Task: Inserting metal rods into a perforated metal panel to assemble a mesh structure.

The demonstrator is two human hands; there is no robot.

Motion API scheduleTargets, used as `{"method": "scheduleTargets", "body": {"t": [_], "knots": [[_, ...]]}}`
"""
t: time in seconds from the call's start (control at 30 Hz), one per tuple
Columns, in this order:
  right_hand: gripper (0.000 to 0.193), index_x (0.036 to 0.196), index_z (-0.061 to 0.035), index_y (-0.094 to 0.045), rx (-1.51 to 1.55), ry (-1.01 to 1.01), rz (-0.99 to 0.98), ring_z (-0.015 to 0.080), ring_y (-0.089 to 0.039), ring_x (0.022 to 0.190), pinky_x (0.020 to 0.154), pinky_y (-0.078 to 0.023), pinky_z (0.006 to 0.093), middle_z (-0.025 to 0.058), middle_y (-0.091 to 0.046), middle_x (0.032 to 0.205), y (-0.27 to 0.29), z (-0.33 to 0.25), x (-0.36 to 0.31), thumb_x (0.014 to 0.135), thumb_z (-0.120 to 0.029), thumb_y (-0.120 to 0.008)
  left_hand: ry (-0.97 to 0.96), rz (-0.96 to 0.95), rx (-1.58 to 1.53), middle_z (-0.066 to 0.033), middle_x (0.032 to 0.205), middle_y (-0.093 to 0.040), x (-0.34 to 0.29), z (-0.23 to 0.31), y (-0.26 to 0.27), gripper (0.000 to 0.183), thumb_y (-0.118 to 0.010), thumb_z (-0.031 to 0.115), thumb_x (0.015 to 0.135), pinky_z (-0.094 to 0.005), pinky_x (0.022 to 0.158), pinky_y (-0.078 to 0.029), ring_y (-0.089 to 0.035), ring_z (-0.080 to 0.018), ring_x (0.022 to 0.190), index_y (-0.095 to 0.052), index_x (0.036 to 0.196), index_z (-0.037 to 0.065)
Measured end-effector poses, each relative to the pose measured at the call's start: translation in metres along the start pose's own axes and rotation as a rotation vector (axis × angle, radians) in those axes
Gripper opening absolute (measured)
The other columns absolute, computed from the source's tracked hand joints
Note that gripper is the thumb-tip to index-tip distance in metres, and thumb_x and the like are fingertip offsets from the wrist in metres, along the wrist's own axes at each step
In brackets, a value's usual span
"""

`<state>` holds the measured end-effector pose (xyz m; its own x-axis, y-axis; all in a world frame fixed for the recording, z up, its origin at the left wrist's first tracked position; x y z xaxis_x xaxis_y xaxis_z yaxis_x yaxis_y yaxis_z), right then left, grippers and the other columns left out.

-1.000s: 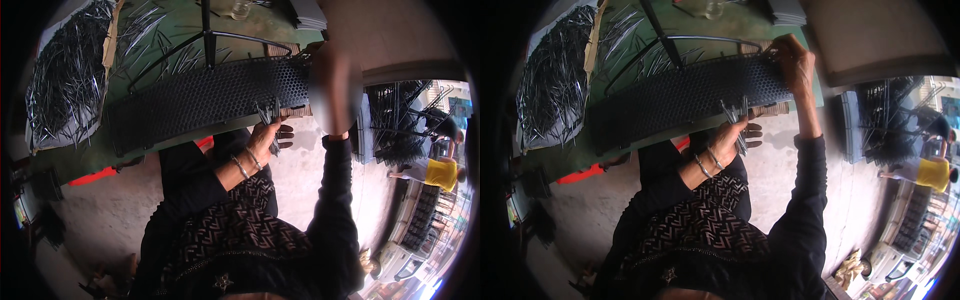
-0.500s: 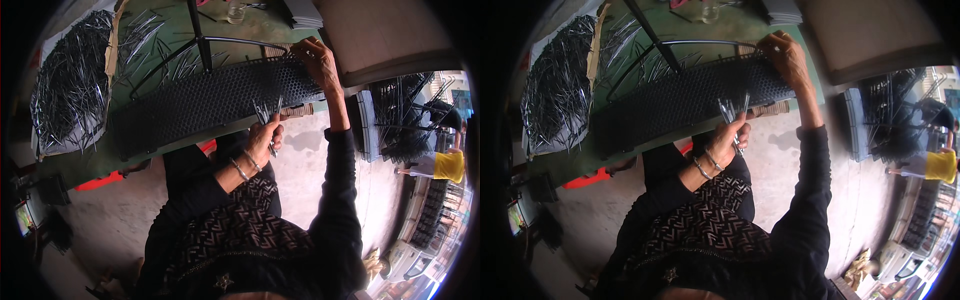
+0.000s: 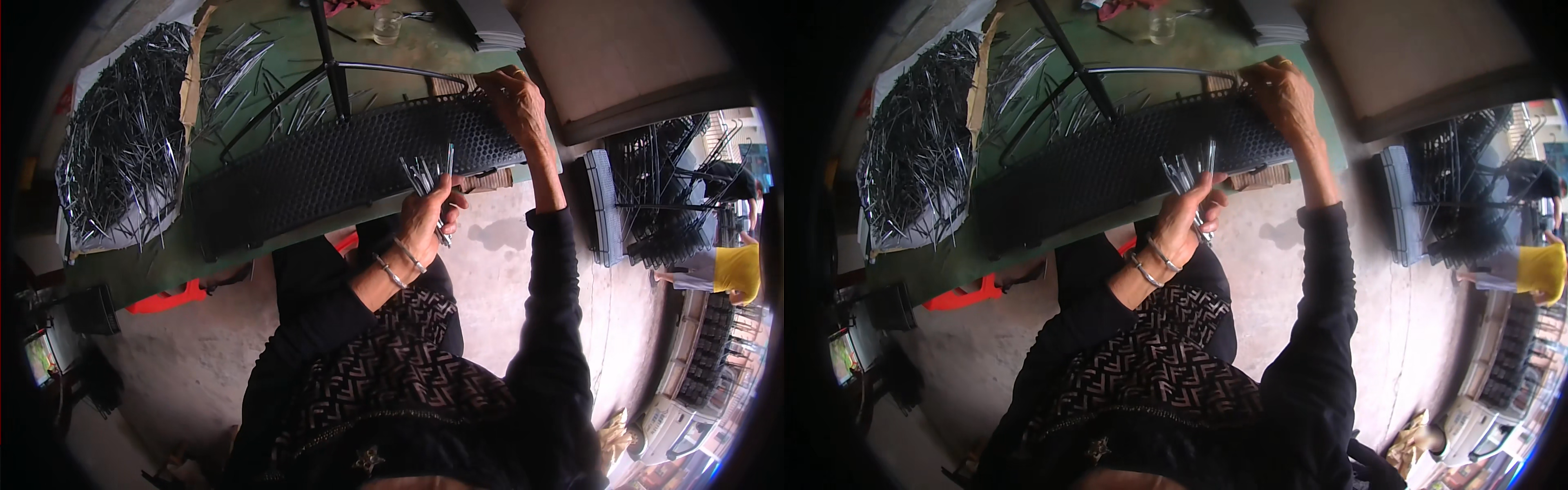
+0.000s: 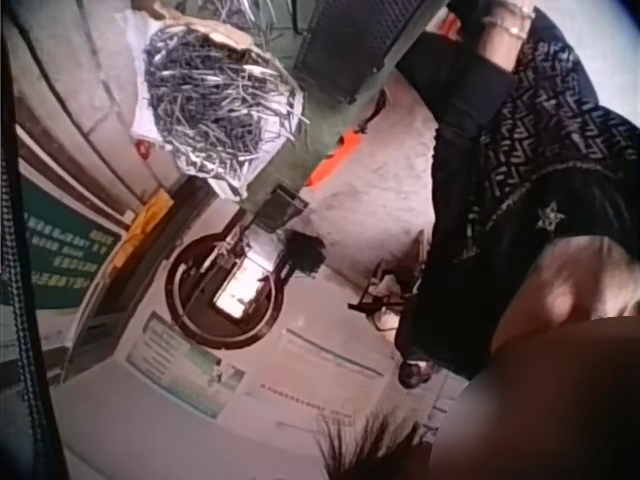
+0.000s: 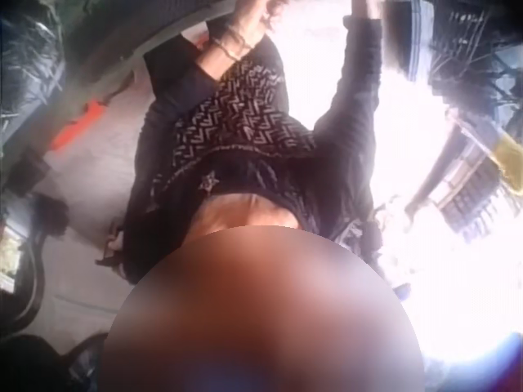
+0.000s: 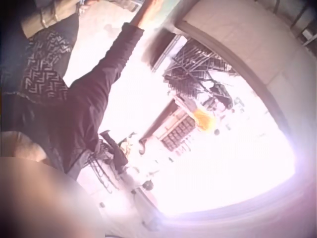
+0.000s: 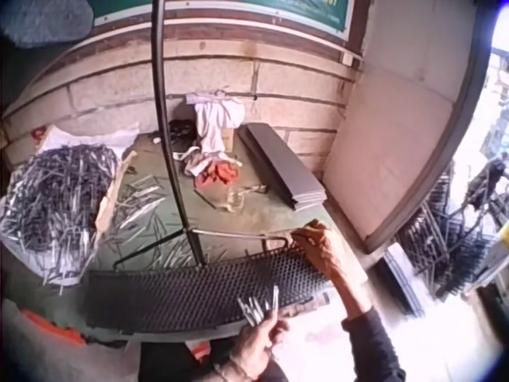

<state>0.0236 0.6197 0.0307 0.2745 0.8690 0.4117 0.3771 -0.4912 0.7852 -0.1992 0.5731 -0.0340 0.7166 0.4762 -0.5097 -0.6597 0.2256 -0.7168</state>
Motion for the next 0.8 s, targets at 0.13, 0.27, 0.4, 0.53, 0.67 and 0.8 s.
{"method": "scheduleTargets", "body": {"t": [0.13, 0.27, 0.4, 0.53, 0.67, 0.8], "knots": [[0.026, 0.104, -0.0139, -0.073, -0.247, -0.059, -0.014, 0.0259, -0.062, 0.091, 0.079, -0.049, 0.0356, 0.0093, -0.065, 0.099, 0.0, 0.003, -0.006, 0.084, -0.03, -0.066, -0.018, -0.022, 0.025, -0.0063, 0.081, -0.061, -0.001, 0.001, -0.001, 0.037, -0.057, 0.032, 0.096, -0.0203, 0.048, -0.032, -0.045, -0.0061, 0.059, -0.058, 0.112, -0.001], [0.035, 0.113, -0.0104, -0.069, -0.134, -0.125, 0.027, 0.0241, -0.063, 0.088, 0.078, -0.048, 0.0323, 0.012, -0.065, 0.096, 0.009, -0.023, -0.018, 0.086, -0.032, -0.067, -0.03, -0.024, 0.026, -0.0086, 0.085, -0.064, -0.001, 0.004, 0.001, 0.038, -0.058, 0.032, 0.096, -0.0204, 0.048, -0.031, -0.045, -0.007, 0.059, -0.058, 0.113, -0.002], [0.034, 0.105, -0.0022, -0.068, 0.54, -0.367, -0.516, 0.0126, -0.058, 0.079, 0.072, -0.046, 0.0268, 0.0058, -0.062, 0.082, -0.003, -0.038, -0.055, 0.088, -0.032, -0.068, -0.041, -0.009, 0.019, -0.0104, 0.082, -0.068, -0.001, 0.006, -0.001, 0.031, -0.059, 0.034, 0.095, -0.0193, 0.043, -0.032, -0.047, -0.0067, 0.056, -0.063, 0.102, 0.004], [0.027, 0.106, -0.0004, -0.067, 0.658, -0.425, -0.521, 0.0131, -0.062, 0.089, 0.078, -0.049, 0.0272, 0.0055, -0.066, 0.089, -0.017, -0.03, -0.078, 0.087, -0.019, -0.069, -0.046, 0.005, 0.063, -0.0087, 0.088, -0.071, -0.004, 0.006, -0.005, 0.027, -0.06, 0.033, 0.094, -0.0184, 0.043, -0.032, -0.053, -0.007, 0.061, -0.064, 0.101, 0.007], [0.02, 0.095, 0.0019, -0.065, 0.694, -0.49, -0.474, 0.0139, -0.064, 0.083, 0.074, -0.051, 0.0266, 0.0054, -0.064, 0.086, -0.012, -0.031, -0.075, 0.087, -0.016, -0.067, -0.01, -0.012, 0.135, -0.0084, 0.097, -0.071, -0.008, 0.009, -0.003, 0.026, -0.058, 0.029, 0.095, -0.0177, 0.047, -0.034, -0.059, -0.0089, 0.071, -0.063, 0.108, 0.007], [0.017, 0.094, 0.0035, -0.063, 0.773, -0.512, -0.477, 0.014, -0.067, 0.075, 0.067, -0.054, 0.0255, 0.0071, -0.065, 0.085, 0.0, -0.054, -0.071, 0.088, -0.012, -0.063, -0.009, -0.038, 0.159, -0.0077, 0.097, -0.071, -0.006, 0.006, 0.001, 0.027, -0.059, 0.03, 0.094, -0.0182, 0.047, -0.032, -0.061, -0.009, 0.074, -0.063, 0.11, 0.008]]}}
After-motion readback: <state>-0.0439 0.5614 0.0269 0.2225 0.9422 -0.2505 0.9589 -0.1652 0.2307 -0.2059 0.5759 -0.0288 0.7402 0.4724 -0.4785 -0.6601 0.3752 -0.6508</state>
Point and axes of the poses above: each hand's wrist, its own x-axis towards the middle knuckle, its own y-axis out of the back of the hand, z = x × y, the point moved 3 cm from there along x, towards the middle knuckle
